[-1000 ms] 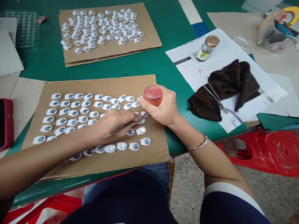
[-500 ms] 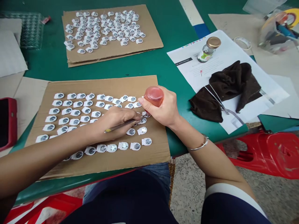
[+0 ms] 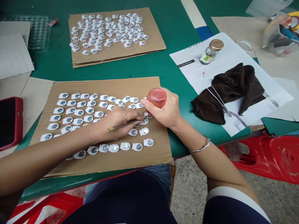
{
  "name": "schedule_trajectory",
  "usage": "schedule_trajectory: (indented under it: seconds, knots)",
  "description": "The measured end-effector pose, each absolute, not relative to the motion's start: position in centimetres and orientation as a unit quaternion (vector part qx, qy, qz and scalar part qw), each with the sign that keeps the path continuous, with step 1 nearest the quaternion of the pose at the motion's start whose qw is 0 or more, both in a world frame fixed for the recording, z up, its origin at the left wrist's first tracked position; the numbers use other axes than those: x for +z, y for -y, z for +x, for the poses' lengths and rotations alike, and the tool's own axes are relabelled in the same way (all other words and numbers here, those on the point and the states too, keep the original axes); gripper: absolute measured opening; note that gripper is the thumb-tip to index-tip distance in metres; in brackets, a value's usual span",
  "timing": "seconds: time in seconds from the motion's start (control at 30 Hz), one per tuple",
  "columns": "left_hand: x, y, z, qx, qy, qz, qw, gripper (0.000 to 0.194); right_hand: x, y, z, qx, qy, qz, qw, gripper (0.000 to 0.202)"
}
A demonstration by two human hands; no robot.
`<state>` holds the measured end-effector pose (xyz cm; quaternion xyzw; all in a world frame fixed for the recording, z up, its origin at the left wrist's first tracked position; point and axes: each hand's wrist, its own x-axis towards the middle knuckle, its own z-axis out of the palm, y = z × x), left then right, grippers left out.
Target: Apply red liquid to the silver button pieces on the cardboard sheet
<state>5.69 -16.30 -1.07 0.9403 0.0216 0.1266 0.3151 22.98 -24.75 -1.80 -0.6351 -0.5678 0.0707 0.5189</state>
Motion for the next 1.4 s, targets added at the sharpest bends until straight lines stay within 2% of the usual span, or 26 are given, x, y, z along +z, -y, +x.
schedule_trajectory:
  seconds: [0.1, 0.17, 0.27, 0.4, 0.57, 0.73, 0.87, 0.97, 1.17, 1.4]
  knots:
    - [-1.0, 16.3, 6.0, 0.125, -0.042, 0.933, 0.336, 0.015, -1.8, 24.6, 23.2, 0.108, 0.537, -0.628, 0.552, 0.027]
    - [-0.8, 16.2, 6.2, 0.127, -0.088, 0.917, 0.369, 0.011, -1.7, 24.4, 23.9, 0.156, 0.489, -0.605, 0.609, 0.03]
    - [-0.2, 16.1, 6.2, 0.146, -0.173, 0.883, 0.411, 0.009, -1.3, 24.0, 26.0, 0.16, 0.411, -0.581, 0.685, 0.036]
    - [1.0, 16.2, 4.8, 0.204, -0.22, 0.891, 0.34, 0.007, -0.3, 23.6, 28.7, 0.164, 0.356, -0.569, 0.723, 0.038]
    - [1.5, 17.9, 2.4, 0.223, -0.19, 0.925, 0.243, 0.009, 1.9, 23.9, 29.2, 0.139, 0.413, -0.554, 0.709, 0.04]
    - [0.4, 20.0, 1.9, 0.196, -0.142, 0.947, 0.213, 0.011, 3.5, 23.8, 28.2, 0.163, 0.392, -0.538, 0.729, 0.04]
    - [-0.9, 21.2, 2.0, 0.176, -0.107, 0.962, 0.178, 0.019, 2.0, 23.2, 26.6, 0.187, 0.332, -0.53, 0.758, 0.041]
    - [-1.7, 21.5, 2.1, 0.166, -0.086, 0.971, 0.149, 0.026, 0.4, 23.2, 25.3, 0.179, 0.347, -0.55, 0.739, 0.042]
    - [-2.7, 21.4, 2.2, 0.164, -0.078, 0.975, 0.127, 0.025, -0.3, 23.6, 23.7, 0.126, 0.449, -0.563, 0.682, 0.034]
    - [-3.0, 21.7, 2.5, 0.168, -0.071, 0.976, 0.119, 0.029, 0.0, 23.7, 22.7, 0.186, 0.454, -0.526, 0.695, 0.025]
